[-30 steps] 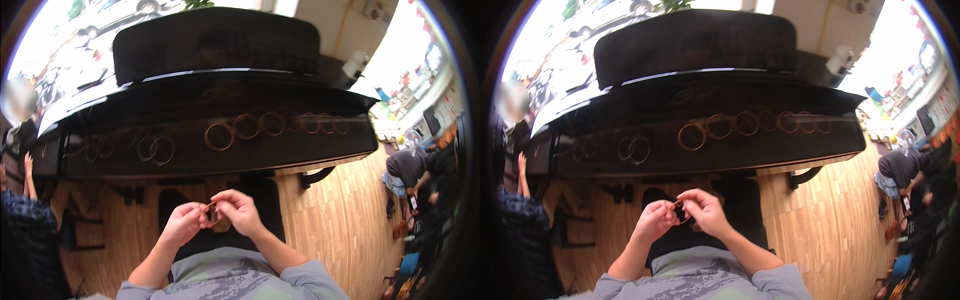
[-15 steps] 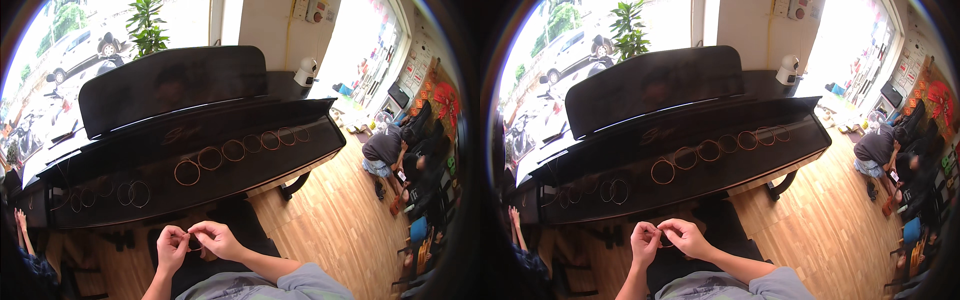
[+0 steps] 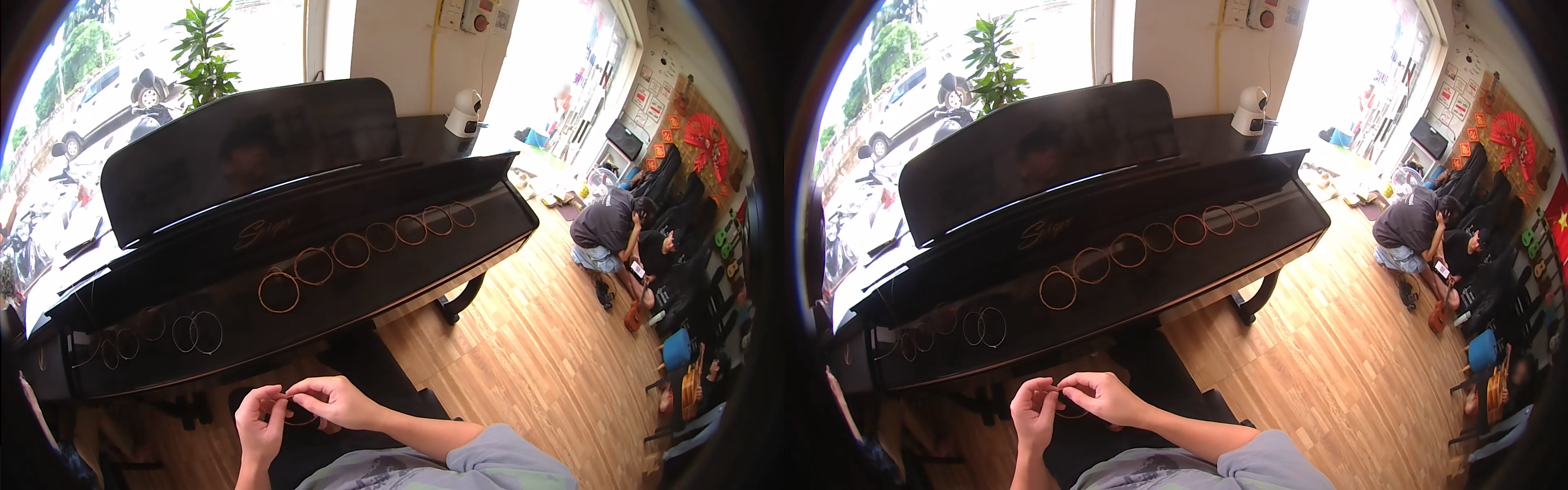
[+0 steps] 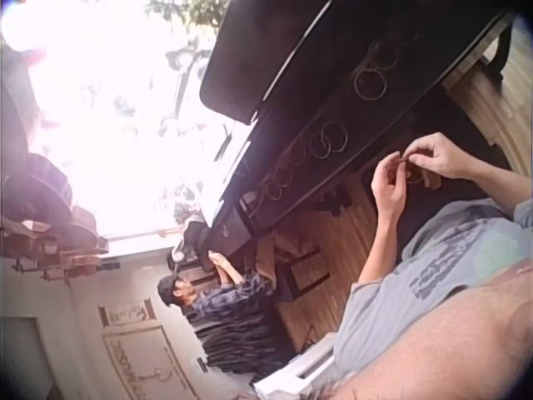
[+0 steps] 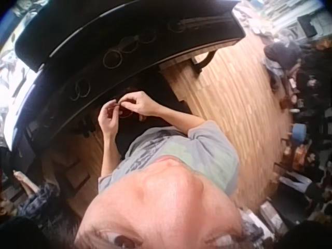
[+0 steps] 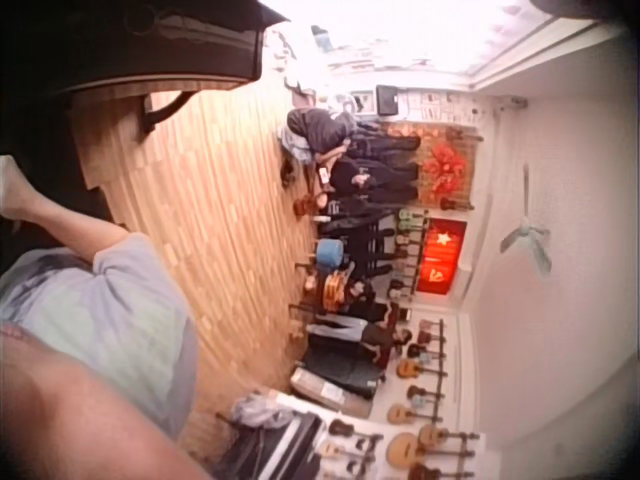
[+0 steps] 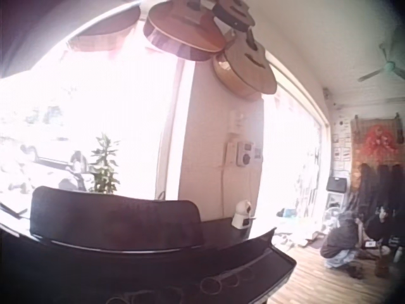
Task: The person shapes copper wire into circular loops by hand, repeatedly bending and twisting the ends to form closed rings. The person places the finished loops on the piano lid and continues with additional pieces of wire.
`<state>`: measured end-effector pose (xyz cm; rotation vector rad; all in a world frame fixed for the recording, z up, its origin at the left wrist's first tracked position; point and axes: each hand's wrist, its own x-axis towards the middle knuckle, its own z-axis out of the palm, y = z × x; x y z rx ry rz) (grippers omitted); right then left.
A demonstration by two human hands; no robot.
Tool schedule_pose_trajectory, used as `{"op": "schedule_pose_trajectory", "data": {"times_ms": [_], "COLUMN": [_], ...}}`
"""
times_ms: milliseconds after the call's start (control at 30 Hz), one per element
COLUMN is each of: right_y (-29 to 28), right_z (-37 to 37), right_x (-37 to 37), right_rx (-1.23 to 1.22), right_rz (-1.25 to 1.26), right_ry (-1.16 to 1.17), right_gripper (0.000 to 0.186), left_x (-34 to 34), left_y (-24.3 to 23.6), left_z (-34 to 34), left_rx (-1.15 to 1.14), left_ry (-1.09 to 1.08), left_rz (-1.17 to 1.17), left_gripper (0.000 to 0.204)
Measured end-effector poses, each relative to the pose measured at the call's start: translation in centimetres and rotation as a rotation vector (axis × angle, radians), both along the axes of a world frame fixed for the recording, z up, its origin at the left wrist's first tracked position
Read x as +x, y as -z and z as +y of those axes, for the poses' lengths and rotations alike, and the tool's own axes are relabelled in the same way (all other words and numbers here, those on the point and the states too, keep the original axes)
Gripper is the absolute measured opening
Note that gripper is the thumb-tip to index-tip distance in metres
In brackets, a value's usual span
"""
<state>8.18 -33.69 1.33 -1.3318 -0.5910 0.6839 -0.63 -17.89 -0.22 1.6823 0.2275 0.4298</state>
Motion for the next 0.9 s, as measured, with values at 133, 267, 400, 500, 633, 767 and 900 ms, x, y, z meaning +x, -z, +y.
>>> {"op": "schedule_pose_trajectory", "data": {"times_ms": [133,267,400,500,633,767,900], "right_y": [1.7,2.2,1.2,0.8,1.3,2.1,0.9], "right_z": [0.0,-0.2,-0.8,-1.0,-0.5,0.9,0.9], "right_x": [0.7,1.2,1.0,0.8,0.6,1.3,0.3], "right_rx": [0.098,0.082,-0.047,-0.113,-0.096,-0.053,-0.089], "right_rz": [0.161,0.234,0.067,-0.187,-0.600,-0.840,-0.749], "right_ry": [-0.100,-0.151,-0.113,-0.012,0.187,0.233,0.309], "right_gripper": [0.020,0.014,0.013,0.013,0.014,0.015,0.022], "left_x": [0.1,0.6,0.9,1.0,0.7,1.0,0.8], "left_y": [-0.2,-0.8,-0.6,-0.3,0.5,-0.4,-1.7], "left_z": [0.0,-0.6,-0.6,-0.7,-0.9,-0.7,-0.6], "left_rx": [0.240,0.389,0.409,0.331,0.073,-0.080,-0.120], "left_ry": [0.011,-0.027,-0.004,0.033,0.028,-0.059,0.032], "left_rz": [-0.068,-0.165,-0.169,-0.132,-0.022,0.064,0.013], "left_gripper": [0.013,0.012,0.010,0.008,0.005,0.006,0.008]}}
